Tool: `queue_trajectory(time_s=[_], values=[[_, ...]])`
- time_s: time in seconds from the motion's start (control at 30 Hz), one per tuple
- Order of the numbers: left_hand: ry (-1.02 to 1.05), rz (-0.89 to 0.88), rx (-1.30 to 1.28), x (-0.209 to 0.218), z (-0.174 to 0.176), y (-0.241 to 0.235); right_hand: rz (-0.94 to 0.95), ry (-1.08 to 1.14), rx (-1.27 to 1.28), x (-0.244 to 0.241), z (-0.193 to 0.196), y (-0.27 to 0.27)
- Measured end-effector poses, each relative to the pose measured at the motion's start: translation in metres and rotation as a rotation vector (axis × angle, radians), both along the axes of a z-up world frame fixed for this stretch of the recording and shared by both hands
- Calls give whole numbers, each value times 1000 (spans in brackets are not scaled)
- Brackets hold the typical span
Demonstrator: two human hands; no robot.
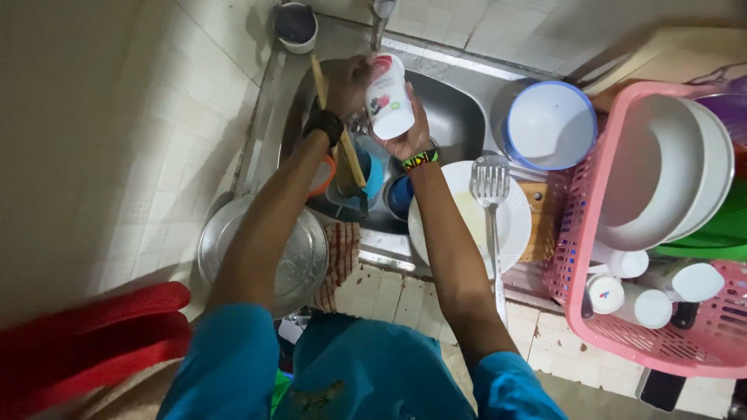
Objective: Washing and rinsing dishes in a kitchen sink and placing them in a drying rack.
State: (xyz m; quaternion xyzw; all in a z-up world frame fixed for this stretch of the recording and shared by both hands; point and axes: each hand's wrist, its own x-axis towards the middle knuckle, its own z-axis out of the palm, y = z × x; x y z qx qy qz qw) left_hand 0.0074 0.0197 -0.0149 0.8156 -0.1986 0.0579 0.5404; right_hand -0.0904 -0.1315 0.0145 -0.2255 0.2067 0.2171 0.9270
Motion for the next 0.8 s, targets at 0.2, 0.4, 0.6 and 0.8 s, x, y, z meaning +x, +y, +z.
queue_trajectory(time_s=[0.2, 0.4, 0.6, 0.8], values=[[239, 99, 154, 28, -21, -10, 47, -97, 3, -21, 10, -16], [-10, 321, 372, 41, -22, -21, 37, -152, -1044, -34, 30, -6], [235, 311, 297, 44, -17, -17, -127, -543, -1728, -29, 2, -8], [224, 115, 126, 43, -18, -12, -245, -321, -1661, -44, 42, -4]])
